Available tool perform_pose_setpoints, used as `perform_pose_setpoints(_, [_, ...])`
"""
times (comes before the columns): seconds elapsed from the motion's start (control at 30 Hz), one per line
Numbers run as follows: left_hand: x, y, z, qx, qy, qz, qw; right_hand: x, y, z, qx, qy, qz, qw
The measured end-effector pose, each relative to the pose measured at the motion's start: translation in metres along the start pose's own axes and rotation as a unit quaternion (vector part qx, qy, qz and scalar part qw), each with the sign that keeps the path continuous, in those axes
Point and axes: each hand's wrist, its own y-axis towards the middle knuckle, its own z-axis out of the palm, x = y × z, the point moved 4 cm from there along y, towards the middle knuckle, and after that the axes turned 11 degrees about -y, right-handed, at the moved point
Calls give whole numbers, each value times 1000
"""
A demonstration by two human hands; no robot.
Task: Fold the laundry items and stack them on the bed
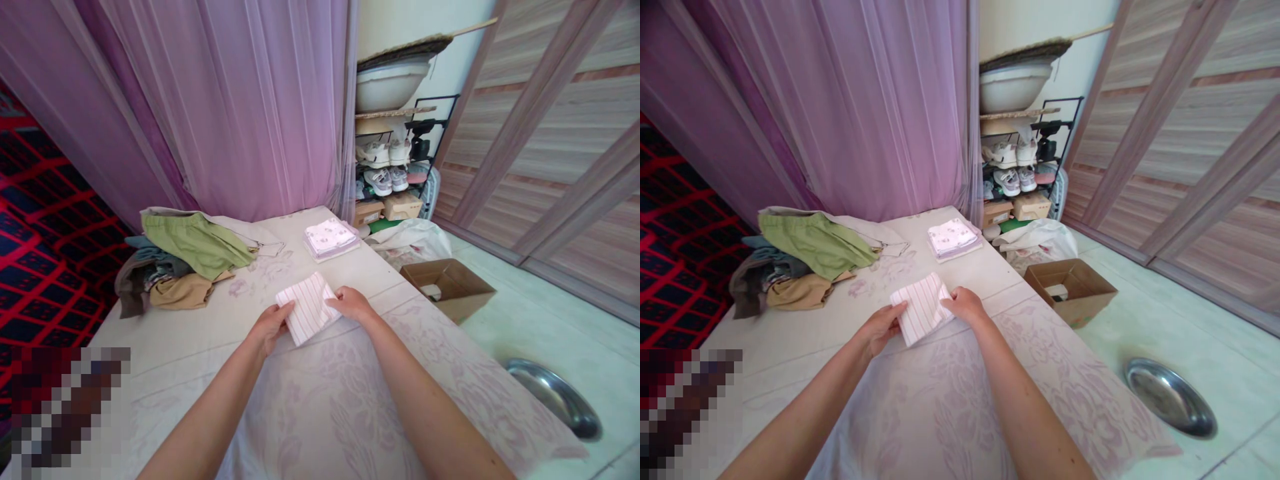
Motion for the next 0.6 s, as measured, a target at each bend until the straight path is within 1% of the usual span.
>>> perform_pose_setpoints(0.07, [8, 1, 13, -19, -77, 19, 997, -3, 1, 2, -7, 22, -1, 1000])
perform_pose_setpoints(0.1, [11, 2, 18, -37, -96, 30, 994, -5, 1, 3, -8, 46, -2, 999])
perform_pose_setpoints(0.17, [12, 4, 24, -80, -102, 53, 990, -11, 4, 4, -3, 133, -4, 991])
perform_pose_setpoints(0.23, [4, 8, 28, -111, -90, 80, 987, -20, 7, 2, -4, 257, 1, 966])
perform_pose_setpoints(0.27, [-5, 11, 31, -114, -84, 96, 985, -27, 9, 1, -17, 313, 8, 950])
perform_pose_setpoints(0.33, [-28, 18, 40, -99, -71, 126, 985, -42, 13, -5, -75, 384, 29, 920])
perform_pose_setpoints(0.4, [-56, 26, 53, -76, -53, 154, 984, -57, 15, -9, -154, 425, 44, 891])
perform_pose_setpoints(0.47, [-84, 36, 70, -58, -42, 182, 981, -66, 16, -11, -215, 449, 42, 866])
perform_pose_setpoints(0.53, [-110, 49, 90, -58, -49, 196, 978, -68, 17, -10, -247, 459, 34, 853])
perform_pose_setpoints(0.6, [-133, 66, 113, -38, -81, 201, 975, -66, 17, -9, -256, 453, 30, 854])
